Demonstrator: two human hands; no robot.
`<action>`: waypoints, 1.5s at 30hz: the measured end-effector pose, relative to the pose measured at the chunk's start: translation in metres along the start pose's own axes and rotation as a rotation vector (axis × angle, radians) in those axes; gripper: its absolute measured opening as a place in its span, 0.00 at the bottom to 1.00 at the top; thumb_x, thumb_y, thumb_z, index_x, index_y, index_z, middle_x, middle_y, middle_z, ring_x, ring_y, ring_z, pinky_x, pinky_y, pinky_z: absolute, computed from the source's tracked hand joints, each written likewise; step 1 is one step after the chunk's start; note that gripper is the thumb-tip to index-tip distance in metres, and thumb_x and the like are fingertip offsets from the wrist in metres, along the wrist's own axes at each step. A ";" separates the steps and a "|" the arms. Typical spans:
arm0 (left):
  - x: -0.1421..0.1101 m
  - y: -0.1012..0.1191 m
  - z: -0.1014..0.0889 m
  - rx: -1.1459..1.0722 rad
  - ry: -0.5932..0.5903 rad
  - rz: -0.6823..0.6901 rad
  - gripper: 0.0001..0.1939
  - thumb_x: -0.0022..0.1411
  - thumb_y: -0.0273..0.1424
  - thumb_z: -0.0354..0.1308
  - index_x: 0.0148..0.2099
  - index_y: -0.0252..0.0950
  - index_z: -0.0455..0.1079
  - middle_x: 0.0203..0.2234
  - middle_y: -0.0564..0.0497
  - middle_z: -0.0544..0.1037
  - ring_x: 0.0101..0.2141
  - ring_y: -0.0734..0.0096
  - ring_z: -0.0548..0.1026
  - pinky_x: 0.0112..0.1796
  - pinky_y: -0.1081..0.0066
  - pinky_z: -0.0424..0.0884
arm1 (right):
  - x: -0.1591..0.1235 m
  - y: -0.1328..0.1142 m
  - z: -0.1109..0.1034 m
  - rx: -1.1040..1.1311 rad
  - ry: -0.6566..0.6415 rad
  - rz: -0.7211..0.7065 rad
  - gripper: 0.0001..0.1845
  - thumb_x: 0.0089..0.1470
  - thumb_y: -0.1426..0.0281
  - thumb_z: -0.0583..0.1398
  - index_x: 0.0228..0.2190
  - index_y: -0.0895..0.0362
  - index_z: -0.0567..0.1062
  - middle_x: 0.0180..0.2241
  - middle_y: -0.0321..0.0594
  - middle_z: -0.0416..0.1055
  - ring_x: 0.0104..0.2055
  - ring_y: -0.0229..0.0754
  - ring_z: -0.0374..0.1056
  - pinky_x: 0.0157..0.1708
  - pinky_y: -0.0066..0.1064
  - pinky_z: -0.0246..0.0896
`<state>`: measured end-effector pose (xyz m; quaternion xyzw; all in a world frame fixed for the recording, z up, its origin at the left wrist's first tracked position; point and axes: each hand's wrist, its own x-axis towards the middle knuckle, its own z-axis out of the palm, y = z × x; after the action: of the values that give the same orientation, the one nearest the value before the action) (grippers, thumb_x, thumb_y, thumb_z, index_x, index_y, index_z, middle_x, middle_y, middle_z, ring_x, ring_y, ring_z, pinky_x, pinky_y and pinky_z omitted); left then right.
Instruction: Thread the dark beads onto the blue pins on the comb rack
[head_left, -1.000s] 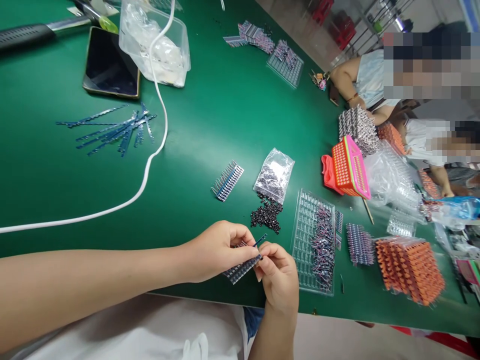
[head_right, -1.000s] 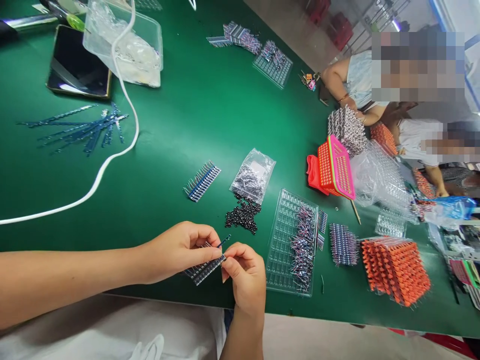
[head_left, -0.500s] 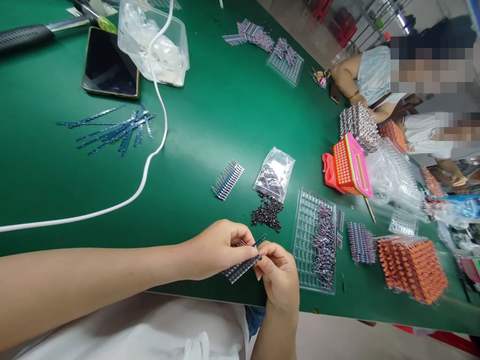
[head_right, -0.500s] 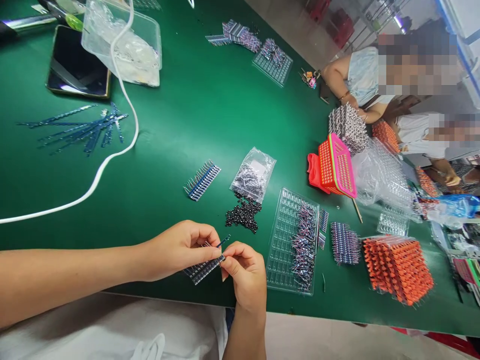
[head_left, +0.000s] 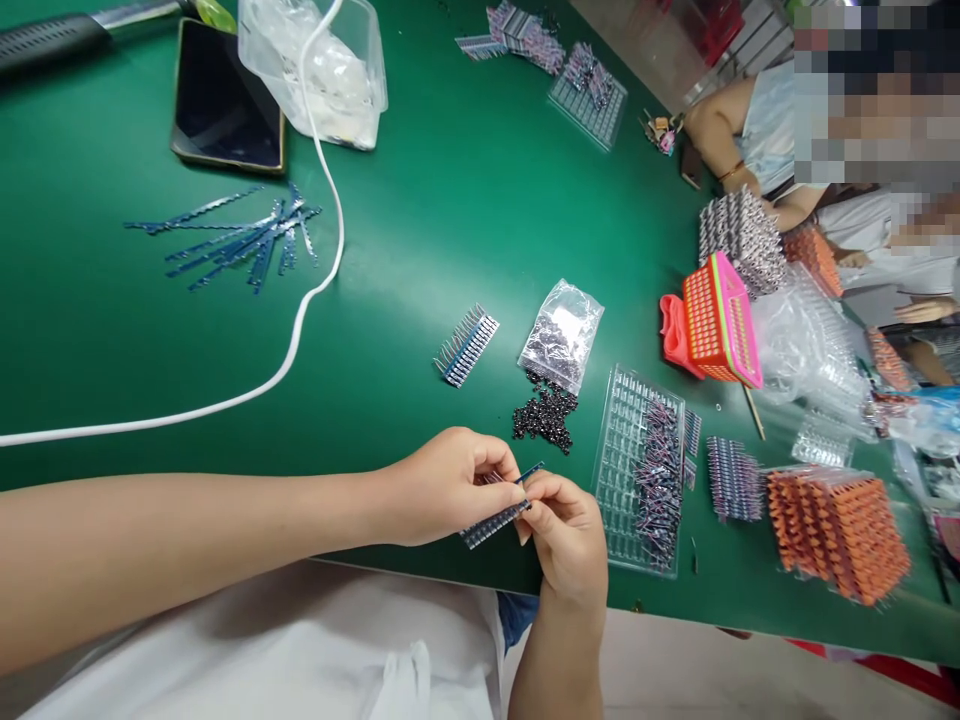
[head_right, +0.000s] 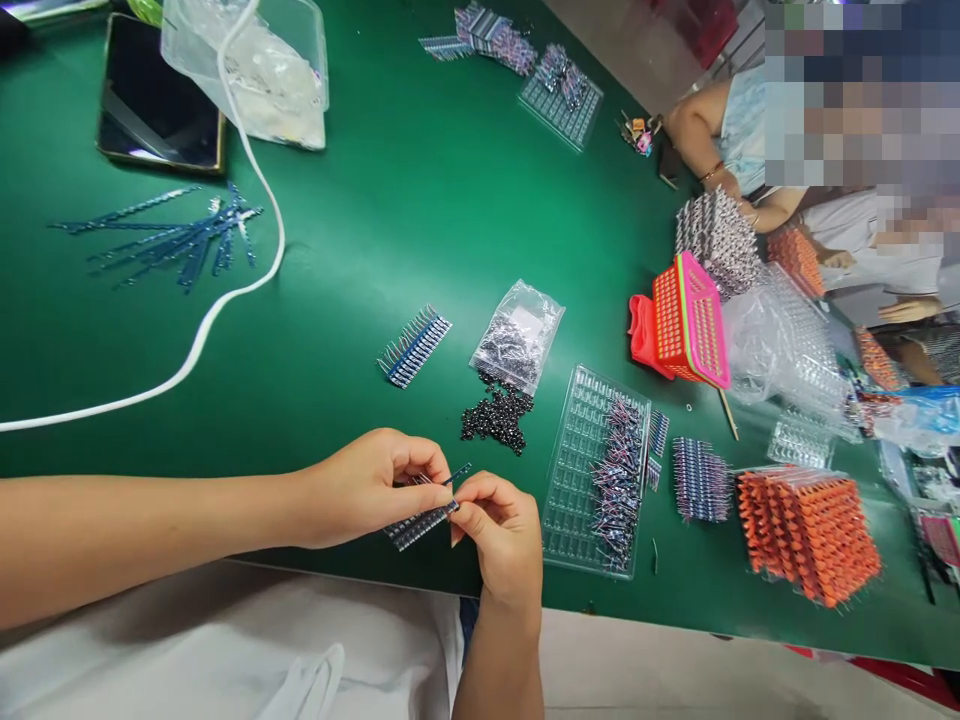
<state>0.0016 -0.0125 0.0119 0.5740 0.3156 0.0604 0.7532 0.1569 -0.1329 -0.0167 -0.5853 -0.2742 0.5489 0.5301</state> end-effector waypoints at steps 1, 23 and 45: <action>0.000 0.000 0.000 0.002 0.000 0.005 0.09 0.55 0.34 0.59 0.29 0.34 0.70 0.20 0.55 0.72 0.23 0.75 0.66 0.24 0.76 0.61 | 0.000 0.000 0.000 -0.002 0.000 -0.001 0.09 0.49 0.64 0.69 0.27 0.56 0.78 0.25 0.34 0.68 0.23 0.33 0.62 0.20 0.25 0.57; 0.000 0.000 -0.001 0.058 -0.014 0.027 0.09 0.57 0.34 0.57 0.28 0.33 0.70 0.20 0.56 0.71 0.23 0.76 0.65 0.24 0.76 0.60 | 0.000 0.004 -0.001 0.055 -0.031 -0.051 0.02 0.51 0.69 0.68 0.29 0.54 0.80 0.27 0.34 0.69 0.23 0.32 0.65 0.20 0.23 0.61; -0.001 0.000 -0.001 0.118 -0.021 0.036 0.11 0.59 0.35 0.55 0.29 0.33 0.71 0.21 0.54 0.72 0.24 0.74 0.66 0.25 0.74 0.60 | 0.000 0.005 -0.002 0.047 -0.037 -0.069 0.01 0.52 0.71 0.67 0.30 0.53 0.81 0.27 0.34 0.69 0.24 0.32 0.66 0.20 0.22 0.63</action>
<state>0.0006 -0.0120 0.0122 0.6237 0.3006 0.0491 0.7199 0.1572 -0.1351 -0.0216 -0.5524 -0.2911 0.5475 0.5571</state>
